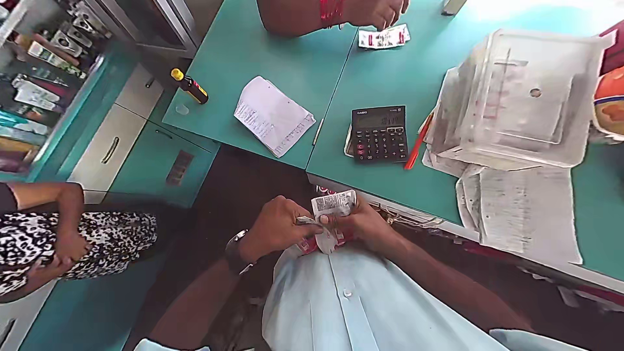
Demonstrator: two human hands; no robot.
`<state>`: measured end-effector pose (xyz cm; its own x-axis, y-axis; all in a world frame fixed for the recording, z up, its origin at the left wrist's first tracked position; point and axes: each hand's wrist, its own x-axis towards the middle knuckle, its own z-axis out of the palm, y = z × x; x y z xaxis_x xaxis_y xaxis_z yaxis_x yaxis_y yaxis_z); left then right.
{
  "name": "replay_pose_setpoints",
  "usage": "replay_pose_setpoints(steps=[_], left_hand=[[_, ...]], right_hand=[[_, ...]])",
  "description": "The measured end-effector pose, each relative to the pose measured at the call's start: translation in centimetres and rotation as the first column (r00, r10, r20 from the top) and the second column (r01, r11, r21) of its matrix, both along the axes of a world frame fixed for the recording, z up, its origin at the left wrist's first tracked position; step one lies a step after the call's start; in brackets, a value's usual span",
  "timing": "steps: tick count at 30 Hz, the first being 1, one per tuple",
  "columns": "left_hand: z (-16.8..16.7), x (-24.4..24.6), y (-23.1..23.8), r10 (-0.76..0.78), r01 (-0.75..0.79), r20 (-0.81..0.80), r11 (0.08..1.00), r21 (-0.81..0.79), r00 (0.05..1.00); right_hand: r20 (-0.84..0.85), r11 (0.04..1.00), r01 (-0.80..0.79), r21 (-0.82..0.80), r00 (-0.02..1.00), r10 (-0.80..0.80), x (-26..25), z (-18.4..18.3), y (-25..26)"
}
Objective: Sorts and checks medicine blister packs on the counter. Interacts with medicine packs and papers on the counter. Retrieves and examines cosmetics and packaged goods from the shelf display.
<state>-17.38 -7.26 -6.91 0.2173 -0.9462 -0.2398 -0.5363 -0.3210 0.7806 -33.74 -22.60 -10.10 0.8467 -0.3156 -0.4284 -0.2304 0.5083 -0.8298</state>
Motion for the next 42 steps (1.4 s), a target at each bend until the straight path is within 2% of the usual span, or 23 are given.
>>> replay_pose_setpoints(steps=[2, 4, 7, 10, 12, 14, 17, 20, 22, 24, 25, 26, 28, 29, 30, 31, 34, 37, 42], left_hand=[[-0.1, 1.1, 0.5, 0.008, -0.008, 0.002, 0.999, -0.050, 1.000], [0.1, 2.3, 0.7, 0.002, -0.002, -0.057, 1.000, -0.010, 0.998], [0.7, 4.2, 0.4, -0.049, 0.098, -0.261, 0.979, 0.176, 0.964], [0.9, 5.3, 0.1, -0.070, 0.156, -0.312, 0.952, 0.262, 0.948], [0.9, 5.9, 0.6, -0.078, 0.152, -0.287, 0.957, 0.245, 0.955], [0.8, 6.9, 1.4, -0.058, 0.098, -0.232, 0.982, 0.163, 0.971], [-0.2, 8.6, 3.7, 0.149, -0.145, -0.164, 0.989, 0.035, 0.975], [-1.8, 8.9, 5.7, 0.346, -0.377, -0.290, 0.925, -0.056, 0.892], [-2.7, 8.0, 6.0, 0.398, -0.467, -0.393, 0.880, -0.093, 0.829], [-3.4, 6.8, 6.2, 0.404, -0.518, -0.489, 0.847, -0.118, 0.773], [-3.7, 6.2, 6.3, 0.408, -0.537, -0.521, 0.835, -0.120, 0.750], [-3.9, 5.7, 6.5, 0.410, -0.550, -0.539, 0.826, -0.121, 0.735], [-4.5, 4.7, 7.0, 0.444, -0.593, -0.557, 0.798, -0.110, 0.702], [-5.0, 4.2, 7.3, 0.471, -0.623, -0.570, 0.776, -0.095, 0.673], [-5.4, 3.7, 7.6, 0.501, -0.659, -0.585, 0.748, -0.079, 0.639], [-5.9, 3.3, 7.9, 0.529, -0.691, -0.595, 0.720, -0.062, 0.605], [-6.9, 2.5, 8.1, 0.587, -0.751, -0.612, 0.661, -0.016, 0.530], [-6.7, 2.4, 7.3, 0.594, -0.750, -0.609, 0.661, -0.003, 0.526], [-5.9, 2.8, 6.0, 0.570, -0.712, -0.589, 0.703, -0.012, 0.573]], right_hand=[[-0.051, 0.991, 0.120, 0.066, 0.992, -0.117, 0.8, -0.3, 0.3], [-0.053, 0.988, 0.137, 0.078, 0.990, -0.133, 1.3, -0.3, 0.4], [-0.002, 0.997, 0.034, 0.063, 0.999, -0.034, 1.7, -0.3, 0.7], [0.038, 0.996, -0.086, 0.020, 0.996, 0.085, 1.7, -0.3, 0.9], [0.019, 0.998, -0.011, -0.056, 1.000, 0.012, 1.7, -0.2, 1.4], [0.034, 0.979, 0.175, -0.106, 0.985, -0.172, 1.9, 0.0, 0.4], [0.129, 0.891, 0.418, -0.177, 0.907, -0.400, 2.8, 1.7, -5.2], [0.159, 0.827, 0.475, -0.302, 0.880, -0.447, 6.2, 2.9, -14.8], [0.132, 0.809, 0.485, -0.331, 0.873, -0.470, 9.2, 2.5, -21.1], [0.040, 0.833, 0.445, -0.328, 0.888, -0.458, 11.1, 1.7, -25.3], [-0.013, 0.805, 0.418, -0.421, 0.885, -0.466, 11.2, 1.3, -26.2], [-0.049, 0.737, 0.373, -0.564, 0.876, -0.480, 10.6, 1.1, -26.3], [-0.008, 0.490, 0.270, -0.828, 0.870, -0.493, 7.9, 1.6, -23.5], [0.049, 0.365, 0.249, -0.897, 0.877, -0.477, 5.9, 1.6, -20.9], [0.090, 0.280, 0.242, -0.929, 0.882, -0.462, 3.8, 1.1, -17.8], [0.104, 0.234, 0.228, -0.945, 0.889, -0.446, 1.7, 0.1, -14.8], [0.134, 0.063, 0.180, -0.982, 0.886, -0.444, -2.4, -5.0, -9.5], [0.072, -0.022, 0.070, -0.997, 0.888, -0.453, -3.7, -7.8, -8.8], [0.011, -0.107, -0.042, -0.993, 0.892, -0.451, -3.5, -7.6, -9.3]])
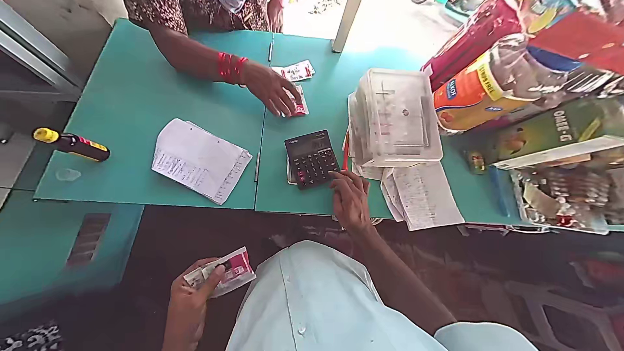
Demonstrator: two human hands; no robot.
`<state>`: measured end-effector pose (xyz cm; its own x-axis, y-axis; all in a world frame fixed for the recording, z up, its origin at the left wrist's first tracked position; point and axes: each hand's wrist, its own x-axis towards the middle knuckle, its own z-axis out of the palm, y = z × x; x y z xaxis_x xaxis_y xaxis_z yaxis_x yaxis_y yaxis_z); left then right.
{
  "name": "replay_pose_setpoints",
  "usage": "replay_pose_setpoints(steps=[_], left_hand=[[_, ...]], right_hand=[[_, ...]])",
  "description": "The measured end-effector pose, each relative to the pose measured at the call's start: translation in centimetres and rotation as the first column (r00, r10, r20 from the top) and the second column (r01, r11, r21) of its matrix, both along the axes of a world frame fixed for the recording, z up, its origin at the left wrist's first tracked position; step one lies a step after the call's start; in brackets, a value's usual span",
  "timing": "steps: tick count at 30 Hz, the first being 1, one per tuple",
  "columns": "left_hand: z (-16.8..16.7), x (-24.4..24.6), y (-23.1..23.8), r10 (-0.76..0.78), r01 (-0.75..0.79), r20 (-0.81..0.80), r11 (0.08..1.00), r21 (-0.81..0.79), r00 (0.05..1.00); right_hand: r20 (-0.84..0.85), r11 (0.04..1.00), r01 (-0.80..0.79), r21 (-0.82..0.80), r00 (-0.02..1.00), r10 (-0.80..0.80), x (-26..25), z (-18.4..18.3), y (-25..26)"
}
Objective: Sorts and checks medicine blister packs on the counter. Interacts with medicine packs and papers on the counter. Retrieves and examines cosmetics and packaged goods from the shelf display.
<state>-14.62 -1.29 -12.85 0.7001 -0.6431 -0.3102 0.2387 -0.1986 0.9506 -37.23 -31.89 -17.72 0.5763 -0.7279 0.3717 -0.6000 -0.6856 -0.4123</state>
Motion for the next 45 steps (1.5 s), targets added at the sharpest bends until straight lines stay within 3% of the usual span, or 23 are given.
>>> replay_pose_setpoints(steps=[4, 6, 10, 14, 18, 24, 29, 31, 33, 34, 35, 37, 38, 41, 43, 45], left_hand=[[0.1, -0.3, -0.5, 0.004, -0.004, -0.009, 1.000, -0.011, 1.000], [-0.1, -0.7, -0.6, 0.003, -0.003, -0.015, 1.000, -0.001, 1.000], [0.0, -1.3, -0.6, 0.002, -0.001, -0.030, 1.000, 0.022, 1.000], [-0.2, -1.2, -0.2, 0.020, -0.019, -0.019, 0.999, 0.049, 1.000], [-0.1, -1.3, 0.1, 0.022, -0.022, -0.010, 0.998, 0.056, 1.000], [-0.2, -1.0, 0.5, 0.021, -0.020, -0.026, 0.999, 0.030, 0.999], [-0.2, -1.1, 0.6, 0.014, -0.012, -0.033, 0.999, 0.049, 0.999], [-0.3, -1.4, 0.5, 0.029, -0.029, -0.006, 0.999, 0.020, 1.000], [-0.6, -1.9, 0.6, 0.047, -0.046, 0.038, 0.998, -0.032, 0.998], [-0.7, -2.7, 0.5, 0.074, -0.070, 0.060, 0.995, -0.069, 0.995], [-0.4, -3.7, 0.4, 0.112, -0.103, 0.081, 0.989, -0.108, 0.990], [0.8, -6.2, 0.9, 0.249, -0.220, 0.135, 0.955, -0.200, 0.959], [1.3, -7.8, 1.2, 0.341, -0.298, 0.162, 0.924, -0.240, 0.926], [1.8, -13.9, 2.5, 0.619, -0.557, 0.190, 0.776, -0.295, 0.762], [0.9, -19.9, 3.3, 0.810, -0.780, 0.114, 0.586, -0.221, 0.576], [-0.2, -25.7, 4.0, 0.935, -0.928, -0.015, 0.348, -0.131, 0.353]], right_hand=[[-0.038, 1.000, -0.018, 0.001, 0.999, 0.019, 0.4, 1.2, 0.3], [0.000, 0.994, -0.112, -0.003, 0.994, 0.112, 1.1, 1.5, 1.0], [-0.087, 0.980, -0.189, 0.053, 0.977, 0.193, 2.5, 0.8, 1.6], [0.017, 0.967, -0.251, -0.036, 0.968, 0.252, 2.2, 1.2, 2.2], [-0.079, 0.954, -0.299, -0.012, 0.952, 0.297, 3.1, 0.5, 2.8], [0.036, 0.985, -0.171, -0.008, 0.985, 0.172, 1.0, 1.3, 1.5], [-0.107, 0.999, 0.003, 0.036, 0.994, 0.001, 0.7, 1.6, 0.8], [0.040, 0.996, -0.068, 0.060, 0.997, 0.065, 1.5, 2.8, 1.4], [0.277, 0.956, -0.263, 0.125, 0.935, 0.221, 2.9, 3.8, 3.2], [0.386, 0.881, -0.426, 0.208, 0.863, 0.326, 3.8, 4.1, 4.2], [0.470, 0.733, -0.601, 0.318, 0.772, 0.429, 4.8, 4.2, 5.2], [0.559, 0.258, -0.813, 0.522, 0.555, 0.616, 7.2, 3.8, 7.7], [0.576, 0.066, -0.813, 0.578, 0.464, 0.674, 8.0, 3.4, 8.9], [0.608, -0.212, -0.747, 0.630, 0.305, 0.733, 8.2, 2.9, 11.6], [0.668, -0.360, -0.716, 0.598, 0.199, 0.717, 8.0, 2.2, 12.8], [0.717, -0.509, -0.723, 0.467, -0.027, 0.696, 8.5, 1.0, 14.9]])
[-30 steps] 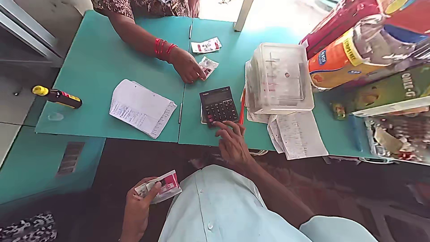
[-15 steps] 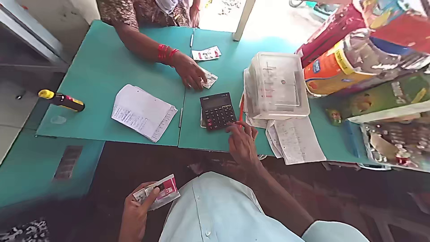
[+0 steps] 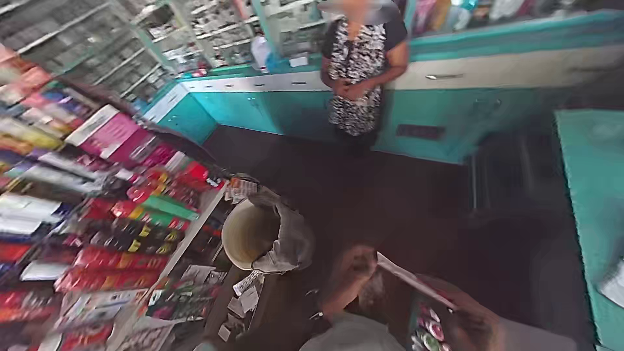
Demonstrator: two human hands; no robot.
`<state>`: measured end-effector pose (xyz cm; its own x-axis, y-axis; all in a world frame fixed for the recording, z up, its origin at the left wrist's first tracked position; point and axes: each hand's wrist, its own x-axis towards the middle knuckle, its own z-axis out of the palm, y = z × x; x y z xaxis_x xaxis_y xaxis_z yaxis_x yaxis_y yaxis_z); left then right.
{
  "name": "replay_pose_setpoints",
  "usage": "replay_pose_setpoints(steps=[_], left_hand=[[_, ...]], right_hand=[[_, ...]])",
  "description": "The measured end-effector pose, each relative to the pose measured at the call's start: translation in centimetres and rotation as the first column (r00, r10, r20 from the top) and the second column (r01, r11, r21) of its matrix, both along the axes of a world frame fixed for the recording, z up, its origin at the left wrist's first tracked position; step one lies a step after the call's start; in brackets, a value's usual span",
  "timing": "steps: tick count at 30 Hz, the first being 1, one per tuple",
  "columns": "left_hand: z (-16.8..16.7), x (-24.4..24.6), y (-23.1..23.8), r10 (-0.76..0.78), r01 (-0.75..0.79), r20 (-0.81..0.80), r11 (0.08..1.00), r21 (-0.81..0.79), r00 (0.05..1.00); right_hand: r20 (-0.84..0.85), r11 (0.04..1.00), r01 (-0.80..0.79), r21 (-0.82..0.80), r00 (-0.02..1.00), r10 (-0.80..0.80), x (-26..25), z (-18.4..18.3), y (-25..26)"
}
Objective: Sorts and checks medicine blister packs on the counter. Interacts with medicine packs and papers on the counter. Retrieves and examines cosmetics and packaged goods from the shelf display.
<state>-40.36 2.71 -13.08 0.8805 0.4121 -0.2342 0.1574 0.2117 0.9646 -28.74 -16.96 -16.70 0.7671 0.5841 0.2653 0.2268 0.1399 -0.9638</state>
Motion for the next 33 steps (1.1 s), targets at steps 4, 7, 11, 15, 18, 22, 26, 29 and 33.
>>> replay_pose_setpoints(steps=[4, 7, 11, 15, 18, 22, 26, 29, 33], left_hand=[[-0.8, -10.8, 2.3, 0.308, -0.339, -0.143, 0.876, -0.344, 0.941], [-1.4, -18.4, 4.5, 0.404, -0.401, -0.020, 0.899, -0.178, 0.914], [-2.4, -27.9, 6.5, 0.512, -0.513, -0.026, 0.856, -0.057, 0.858], [-3.3, -36.5, 8.5, 0.919, -0.859, -0.049, 0.346, -0.377, 0.392], [-3.5, -43.9, 12.3, 0.961, -0.843, -0.206, 0.048, -0.536, 0.186], [-3.2, -52.8, 17.8, 0.999, -0.888, -0.034, -0.042, -0.458, -0.029], [0.6, -61.3, 24.4, 0.937, -0.934, 0.206, -0.221, -0.281, -0.284], [2.8, -67.5, 29.8, 0.880, -0.934, 0.323, -0.354, -0.040, -0.347], [2.7, -71.7, 36.4, 0.894, -0.933, 0.332, -0.348, 0.090, -0.302]], right_hand=[[0.215, 0.935, -0.350, 0.056, 0.919, 0.331, -3.0, -0.5, 7.7], [0.301, 0.789, -0.613, 0.047, 0.762, 0.574, -8.2, -1.2, 13.8], [0.396, 0.644, -0.757, -0.115, 0.559, 0.728, -16.1, -1.1, 19.9], [0.420, 0.671, -0.707, -0.224, 0.551, 0.721, -22.6, -0.6, 24.4], [0.374, 0.677, -0.671, -0.304, 0.570, 0.732, -26.4, -1.9, 26.6], [0.262, 0.619, -0.610, -0.495, 0.574, 0.776, -31.3, -4.6, 27.4], [0.248, 0.568, -0.569, -0.594, 0.542, 0.803, -34.5, -5.1, 28.8], [0.228, 0.563, -0.545, -0.621, 0.562, 0.795, -36.0, -4.9, 29.7], [0.214, 0.540, -0.512, -0.668, 0.563, 0.798, -37.0, -4.9, 30.7]])
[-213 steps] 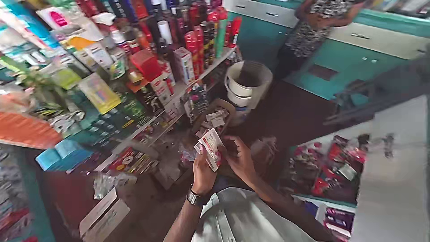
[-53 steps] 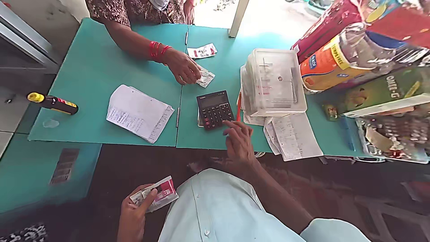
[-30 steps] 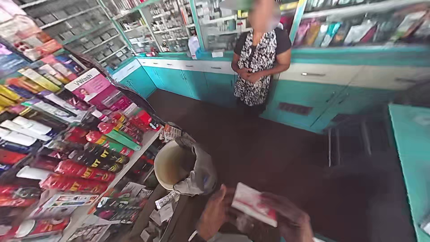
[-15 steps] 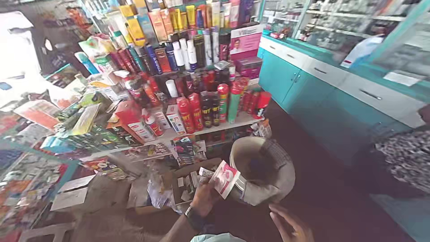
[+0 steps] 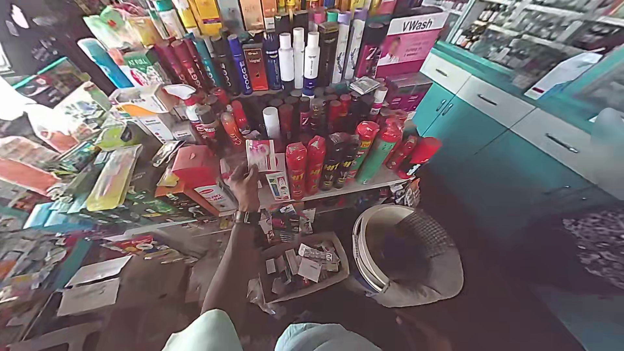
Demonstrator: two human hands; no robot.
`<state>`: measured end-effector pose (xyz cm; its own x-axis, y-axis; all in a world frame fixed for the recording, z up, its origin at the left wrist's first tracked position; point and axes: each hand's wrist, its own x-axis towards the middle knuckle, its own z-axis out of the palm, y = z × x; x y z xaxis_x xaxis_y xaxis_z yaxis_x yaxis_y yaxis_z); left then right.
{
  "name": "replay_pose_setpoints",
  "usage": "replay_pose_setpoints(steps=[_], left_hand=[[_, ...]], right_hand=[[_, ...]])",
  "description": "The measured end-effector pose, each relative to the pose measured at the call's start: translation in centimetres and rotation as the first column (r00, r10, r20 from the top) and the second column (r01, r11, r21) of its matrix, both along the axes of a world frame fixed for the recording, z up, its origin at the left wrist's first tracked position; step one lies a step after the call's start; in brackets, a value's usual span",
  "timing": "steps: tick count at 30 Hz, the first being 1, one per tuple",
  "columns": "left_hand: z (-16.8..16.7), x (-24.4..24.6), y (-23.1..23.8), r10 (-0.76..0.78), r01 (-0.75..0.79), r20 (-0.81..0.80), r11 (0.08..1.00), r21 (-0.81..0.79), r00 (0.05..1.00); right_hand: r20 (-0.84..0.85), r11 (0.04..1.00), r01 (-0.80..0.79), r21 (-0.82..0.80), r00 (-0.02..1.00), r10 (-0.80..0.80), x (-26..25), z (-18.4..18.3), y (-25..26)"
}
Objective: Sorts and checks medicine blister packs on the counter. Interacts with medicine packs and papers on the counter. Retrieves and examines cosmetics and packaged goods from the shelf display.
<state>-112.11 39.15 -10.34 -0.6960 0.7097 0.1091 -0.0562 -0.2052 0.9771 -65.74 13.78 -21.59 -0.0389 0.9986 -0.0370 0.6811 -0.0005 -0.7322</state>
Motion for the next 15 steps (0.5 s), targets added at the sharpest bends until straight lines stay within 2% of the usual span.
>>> replay_pose_setpoints(steps=[5, 8, 11, 13, 15], left_hand=[[-1.3, 0.3, 4.2, -0.074, 0.070, -0.052, 0.995, -0.066, 0.996], [-2.9, -0.1, 5.5, -0.013, -0.013, -0.175, 0.989, -0.148, 0.985], [-3.3, 0.2, 5.8, 0.016, -0.049, -0.178, 0.983, -0.178, 0.984], [-2.9, 0.6, 5.4, 0.030, -0.042, -0.128, 0.995, -0.095, 0.991], [-1.1, 1.2, 4.9, 0.043, -0.035, -0.129, 0.997, 0.065, 0.991]], right_hand=[[-0.002, 0.988, 0.117, -0.102, 0.993, -0.118, -1.2, 0.8, -0.6], [-0.028, 0.980, 0.137, -0.147, 0.989, -0.142, -1.5, 0.6, -1.5], [-0.026, 0.962, 0.183, -0.203, 0.981, -0.192, -1.5, -0.1, -2.7], [-0.037, 0.960, 0.188, -0.206, 0.979, -0.200, -1.3, -0.7, -3.1], [-0.053, 0.966, 0.177, -0.191, 0.980, -0.190, -1.0, -1.0, -3.2]])
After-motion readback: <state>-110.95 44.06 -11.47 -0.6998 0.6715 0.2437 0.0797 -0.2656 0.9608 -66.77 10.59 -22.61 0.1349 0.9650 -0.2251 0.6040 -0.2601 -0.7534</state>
